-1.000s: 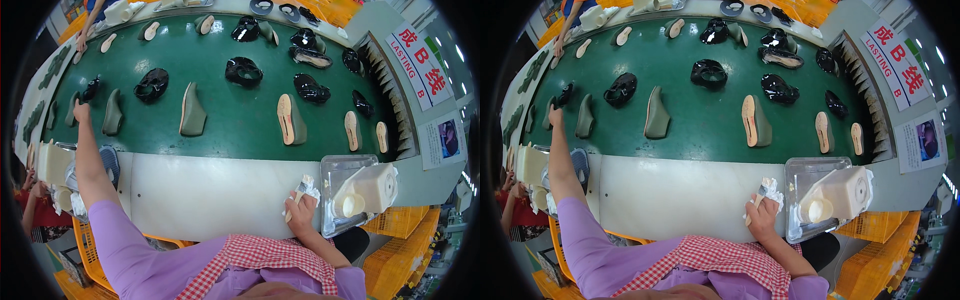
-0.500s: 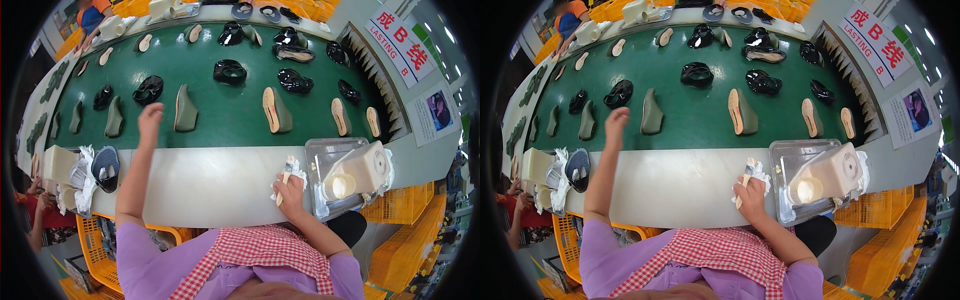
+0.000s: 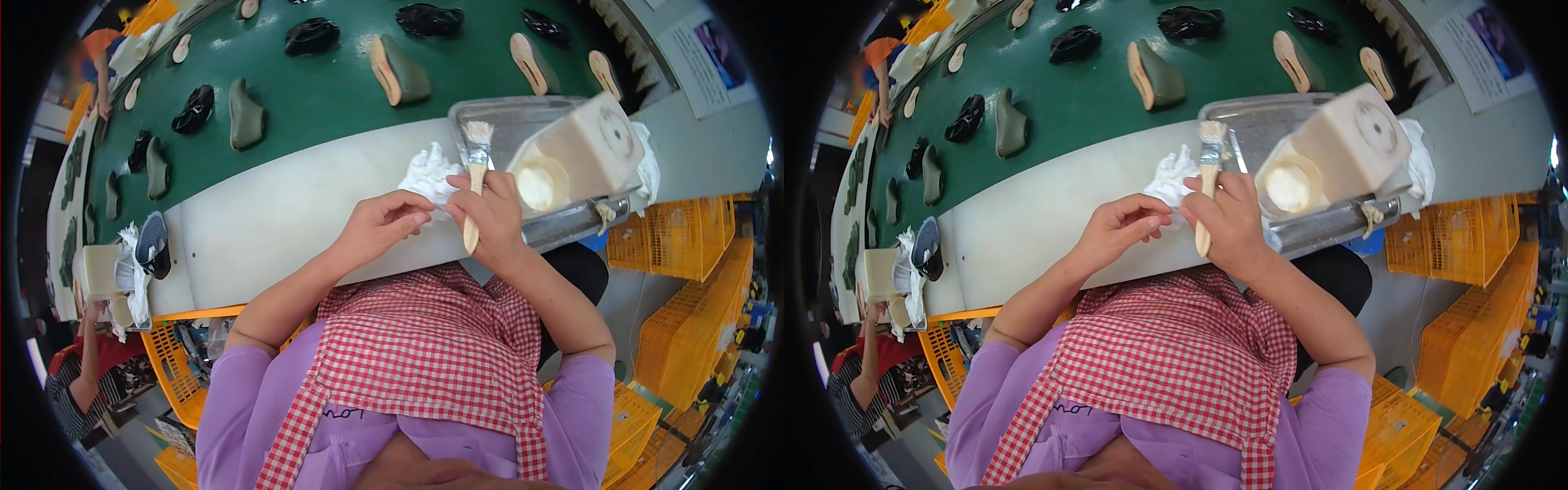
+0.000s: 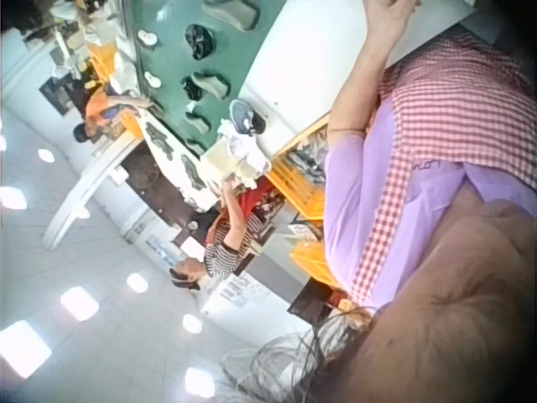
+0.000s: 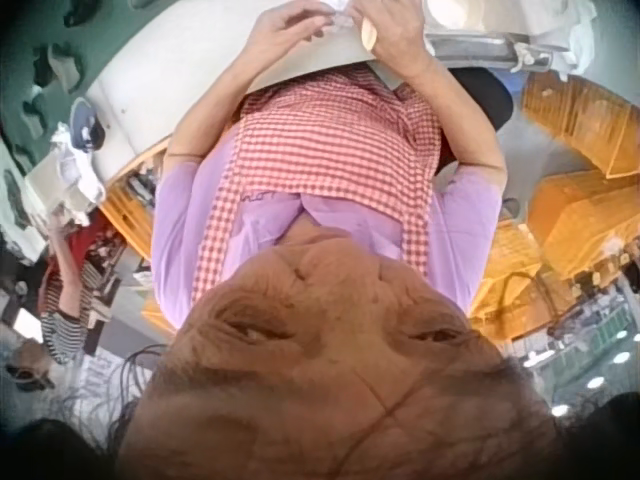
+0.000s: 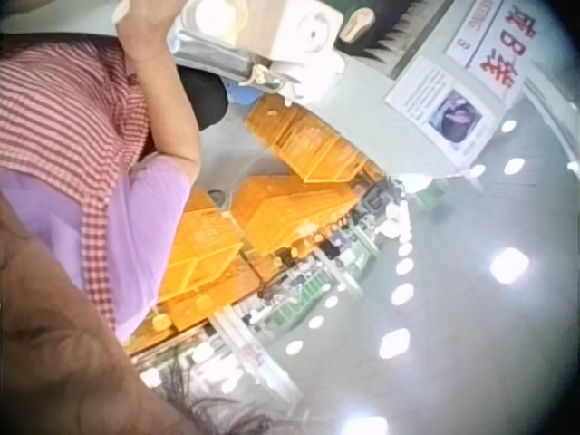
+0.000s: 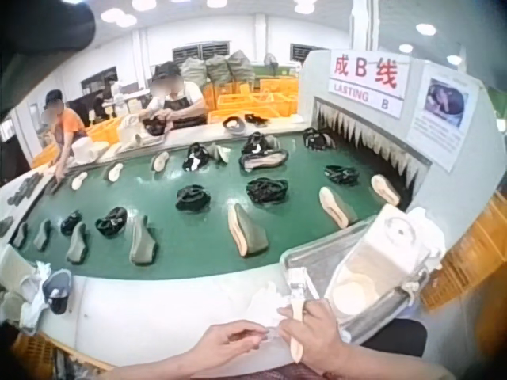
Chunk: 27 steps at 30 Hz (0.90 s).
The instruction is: Applying white adhesive glue to the interior and edges of shoe components using a brush on a manufacturing line.
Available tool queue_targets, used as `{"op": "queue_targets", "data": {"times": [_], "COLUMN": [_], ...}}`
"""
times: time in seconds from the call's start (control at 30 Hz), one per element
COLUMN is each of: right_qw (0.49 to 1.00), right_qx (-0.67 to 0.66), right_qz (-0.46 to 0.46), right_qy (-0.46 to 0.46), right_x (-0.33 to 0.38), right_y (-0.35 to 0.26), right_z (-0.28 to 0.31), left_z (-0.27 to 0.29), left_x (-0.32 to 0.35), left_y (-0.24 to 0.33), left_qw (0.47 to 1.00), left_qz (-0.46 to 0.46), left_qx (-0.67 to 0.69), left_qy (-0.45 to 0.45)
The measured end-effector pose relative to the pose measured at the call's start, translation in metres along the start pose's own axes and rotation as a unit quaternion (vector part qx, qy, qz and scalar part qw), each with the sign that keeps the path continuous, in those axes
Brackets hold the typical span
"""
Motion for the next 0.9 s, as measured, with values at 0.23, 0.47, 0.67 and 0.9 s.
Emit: {"op": "queue_targets", "data": {"times": [0.23,0.47,0.67,0.9], "right_qw": [0.996,0.994,0.994,0.992], "right_qx": [0.000,-0.064,-0.076,-0.105], "right_qz": [0.089,0.088,0.078,0.064], "right_qy": [0.007,0.006,0.016,0.005], "right_x": [0.015,0.033,0.053,0.051], "right_y": [0.001,0.011,0.030,0.039], "right_z": [0.049,0.083,0.093,0.097], "left_z": [-0.065,-0.116,-0.135,-0.128], "left_x": [-0.007,-0.015,-0.033,-0.044], "left_y": [0.018,0.011,0.008,0.005], "left_qw": [0.993,0.948,0.944,0.964], "left_qz": [0.056,0.106,0.118,0.089], "left_qx": [0.070,0.253,0.263,0.219], "left_qy": [-0.081,-0.163,-0.159,-0.118]}}
Point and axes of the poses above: each hand's wrist, its own x-axis away from the middle knuckle, its own z-axis out of the back of the hand, y = z × x, the point moved 6 cm from there along -x, towards the middle knuckle, and after that the axes turned 1 degree about x, right-handed, at the moved point
